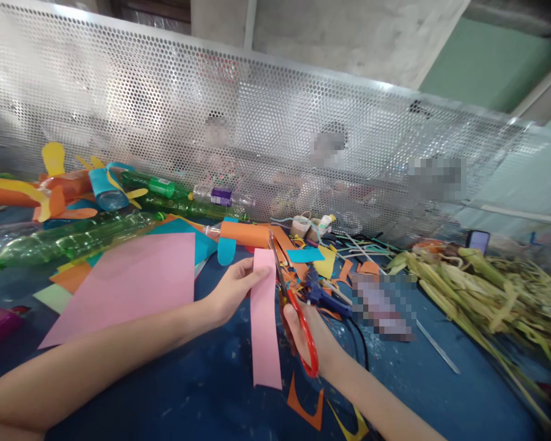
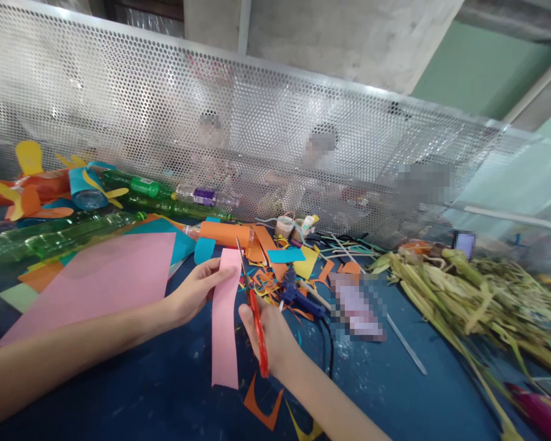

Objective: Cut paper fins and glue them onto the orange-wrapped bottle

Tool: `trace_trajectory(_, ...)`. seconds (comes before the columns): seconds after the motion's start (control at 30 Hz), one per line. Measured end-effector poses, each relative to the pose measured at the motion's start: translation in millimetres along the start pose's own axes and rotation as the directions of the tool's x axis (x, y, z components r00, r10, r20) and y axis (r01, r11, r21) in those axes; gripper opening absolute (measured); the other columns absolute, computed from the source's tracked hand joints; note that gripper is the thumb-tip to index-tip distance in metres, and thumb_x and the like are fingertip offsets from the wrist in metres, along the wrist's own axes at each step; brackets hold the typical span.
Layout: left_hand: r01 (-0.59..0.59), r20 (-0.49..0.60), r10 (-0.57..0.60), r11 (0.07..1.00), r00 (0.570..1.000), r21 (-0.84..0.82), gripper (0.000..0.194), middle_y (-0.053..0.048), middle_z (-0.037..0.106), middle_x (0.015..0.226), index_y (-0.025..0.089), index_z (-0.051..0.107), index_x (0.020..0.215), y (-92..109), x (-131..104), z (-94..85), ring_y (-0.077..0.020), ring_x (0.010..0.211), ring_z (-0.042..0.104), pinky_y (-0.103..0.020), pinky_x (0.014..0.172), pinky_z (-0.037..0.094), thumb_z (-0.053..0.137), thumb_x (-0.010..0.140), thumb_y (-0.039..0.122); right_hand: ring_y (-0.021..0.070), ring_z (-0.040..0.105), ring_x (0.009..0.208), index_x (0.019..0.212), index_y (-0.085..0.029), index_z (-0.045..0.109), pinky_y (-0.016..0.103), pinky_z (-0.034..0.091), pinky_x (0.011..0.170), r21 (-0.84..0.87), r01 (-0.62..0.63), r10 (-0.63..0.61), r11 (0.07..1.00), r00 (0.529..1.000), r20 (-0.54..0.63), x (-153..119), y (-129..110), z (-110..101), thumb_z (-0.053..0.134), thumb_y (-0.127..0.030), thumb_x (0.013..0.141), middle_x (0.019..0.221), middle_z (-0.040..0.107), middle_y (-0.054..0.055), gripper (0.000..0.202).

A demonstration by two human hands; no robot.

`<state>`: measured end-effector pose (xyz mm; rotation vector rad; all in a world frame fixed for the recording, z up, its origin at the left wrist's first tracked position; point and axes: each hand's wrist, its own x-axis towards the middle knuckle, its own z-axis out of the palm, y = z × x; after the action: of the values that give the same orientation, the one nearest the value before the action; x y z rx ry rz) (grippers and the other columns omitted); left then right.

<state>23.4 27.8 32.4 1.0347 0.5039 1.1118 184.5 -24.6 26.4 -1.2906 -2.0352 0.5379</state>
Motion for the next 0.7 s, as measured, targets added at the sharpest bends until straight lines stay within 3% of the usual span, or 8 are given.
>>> trace_trajectory(0.17,0.007,-0.002,-0.007,1.000,1.000,-0.001,0.026,-0.008,0.068,0.091,0.014,0.062,0.096,0.0,-0.4,-0.2,-0.0157,0.075,0.063,-0.024,0.068,0.048,0.064,0.076,0.030,0.0181,0.052,0.058,0.067,-0.019,0.046,0.028,0.040,0.056,0.014,-0.012,0.012,1.000,1.000,0.006,0.1,-3.1,-1.0,0.031,-0.043,0.090,0.060,0.053,0.002,0.036)
trace_trajectory(0.33,0.003,-0.011,-0.003,1.000,1.000,-0.001,0.024,-0.006,0.068,0.090,0.015,0.064,0.094,0.6,-0.3,0.8,-0.0152,0.075,0.063,-0.025,0.069,0.047,0.065,0.074,0.030,0.0199,0.053,0.065,0.076,-0.019,0.050,0.029,0.041,0.061,0.045,0.006,-0.006,0.999,1.000,0.009,0.9,-1.8,-1.0,0.030,-0.040,0.091,0.066,0.055,0.004,0.033)
trace_trajectory(0.53,-0.006,-0.023,0.007,1.000,1.000,0.021,0.023,-0.005,0.068,0.088,0.016,0.065,0.091,1.7,0.5,0.7,-0.0149,0.074,0.062,-0.025,0.069,0.046,0.065,0.074,0.031,0.0168,0.048,0.059,0.069,-0.019,0.045,0.027,0.038,0.056,-0.009,-0.002,0.002,1.000,1.000,0.000,0.4,2.0,-0.9,0.028,-0.044,0.090,0.061,0.050,0.002,0.037)
trace_trajectory(0.7,-0.019,-0.042,0.022,0.998,0.999,0.066,0.022,-0.005,0.067,0.087,0.015,0.065,0.089,1.9,2.0,-2.2,-0.0147,0.075,0.060,-0.024,0.068,0.045,0.065,0.074,0.031,0.0128,0.043,0.050,0.063,-0.020,0.040,0.024,0.035,0.048,0.053,-0.034,0.033,0.998,0.999,0.011,0.4,4.1,0.4,0.031,-0.051,0.088,0.051,0.043,-0.003,0.040)
